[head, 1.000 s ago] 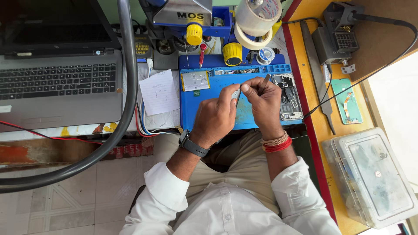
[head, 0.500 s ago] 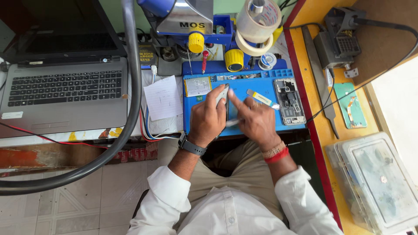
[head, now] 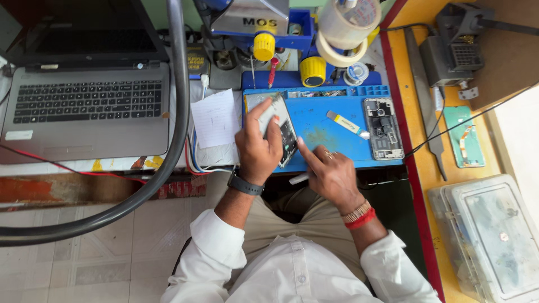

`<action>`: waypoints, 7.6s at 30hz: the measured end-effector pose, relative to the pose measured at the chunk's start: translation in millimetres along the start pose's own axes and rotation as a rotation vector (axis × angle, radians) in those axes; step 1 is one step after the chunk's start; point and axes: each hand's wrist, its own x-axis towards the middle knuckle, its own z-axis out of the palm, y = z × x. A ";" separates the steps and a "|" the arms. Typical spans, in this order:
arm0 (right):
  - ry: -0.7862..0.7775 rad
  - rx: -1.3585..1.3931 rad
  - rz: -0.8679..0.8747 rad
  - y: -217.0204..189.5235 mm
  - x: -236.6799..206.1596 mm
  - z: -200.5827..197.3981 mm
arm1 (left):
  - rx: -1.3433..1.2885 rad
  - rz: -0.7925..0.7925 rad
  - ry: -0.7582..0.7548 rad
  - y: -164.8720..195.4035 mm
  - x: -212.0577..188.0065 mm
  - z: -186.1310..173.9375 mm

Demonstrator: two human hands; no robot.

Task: The person repairs a disassembled smartphone at a workbench, holding the phone body in one hand while using a pointed hand tool with the other to pry and work around the screen and frame. They reposition the phone repeatedly and continue working on its edges and interior throughout the episode.

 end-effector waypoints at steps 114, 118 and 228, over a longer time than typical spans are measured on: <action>0.076 0.629 0.152 -48.1 -15.6 30.6 | -0.780 -1.025 -0.092 0.2 -129.5 -14.1; 0.081 0.647 0.161 -48.1 -17.1 31.0 | -0.758 -1.026 -0.109 0.8 -129.5 -14.4; 0.136 0.987 0.461 0.1 -54.2 -1.4 | -0.797 -0.988 -0.131 -2.6 -149.6 -4.0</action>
